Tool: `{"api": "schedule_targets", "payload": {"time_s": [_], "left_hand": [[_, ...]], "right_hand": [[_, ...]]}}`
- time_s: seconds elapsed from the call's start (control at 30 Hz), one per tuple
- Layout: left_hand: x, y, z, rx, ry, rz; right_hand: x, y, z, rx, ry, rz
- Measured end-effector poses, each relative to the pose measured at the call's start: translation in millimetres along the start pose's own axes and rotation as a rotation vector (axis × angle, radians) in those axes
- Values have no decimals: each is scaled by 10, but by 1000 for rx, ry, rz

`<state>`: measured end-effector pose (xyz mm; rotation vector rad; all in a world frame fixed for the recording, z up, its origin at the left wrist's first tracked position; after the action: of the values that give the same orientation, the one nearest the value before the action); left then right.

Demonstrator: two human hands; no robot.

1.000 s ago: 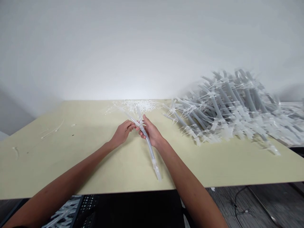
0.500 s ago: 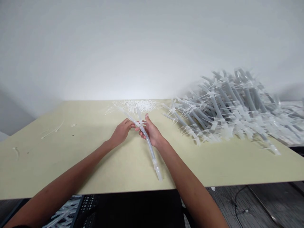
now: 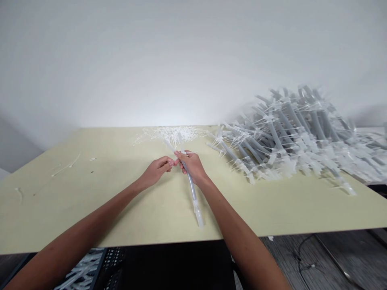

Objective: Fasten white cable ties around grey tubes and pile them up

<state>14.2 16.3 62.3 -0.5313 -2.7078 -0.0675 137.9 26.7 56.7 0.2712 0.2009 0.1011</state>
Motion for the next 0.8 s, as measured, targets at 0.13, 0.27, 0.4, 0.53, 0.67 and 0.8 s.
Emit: {"api": "schedule_targets", "payload": {"time_s": [0.13,0.27,0.4,0.53,0.67,0.8], "left_hand": [[-15,5,-2,-2,15,21],[-2,27,13,-14,10,28],[7,31,12,-10,-16,31],[10,21,2,9,8,10],[13,23,13,38,18,-4],[15,36,34,50,-12,-12]], "right_hand": [[30,8,17,46,-82,-28],[45,16,28,65,-128,-44],[48,25,33,82,-141,-53],[44,26,30,95,-162,-49],[48,21,48,118,-170,-64],[42,16,40,119,-191,-70]]}}
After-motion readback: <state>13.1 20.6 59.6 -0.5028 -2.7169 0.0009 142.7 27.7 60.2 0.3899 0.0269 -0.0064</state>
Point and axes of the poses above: each hand's wrist, its own y-axis towards the middle knuckle, its own x-axis out of the back of the hand, z = x × y, the point moved 7 cm from there along y, towards the middle knuckle, and after that the axes turned 13 degrees about x, right-handed, at the moved point
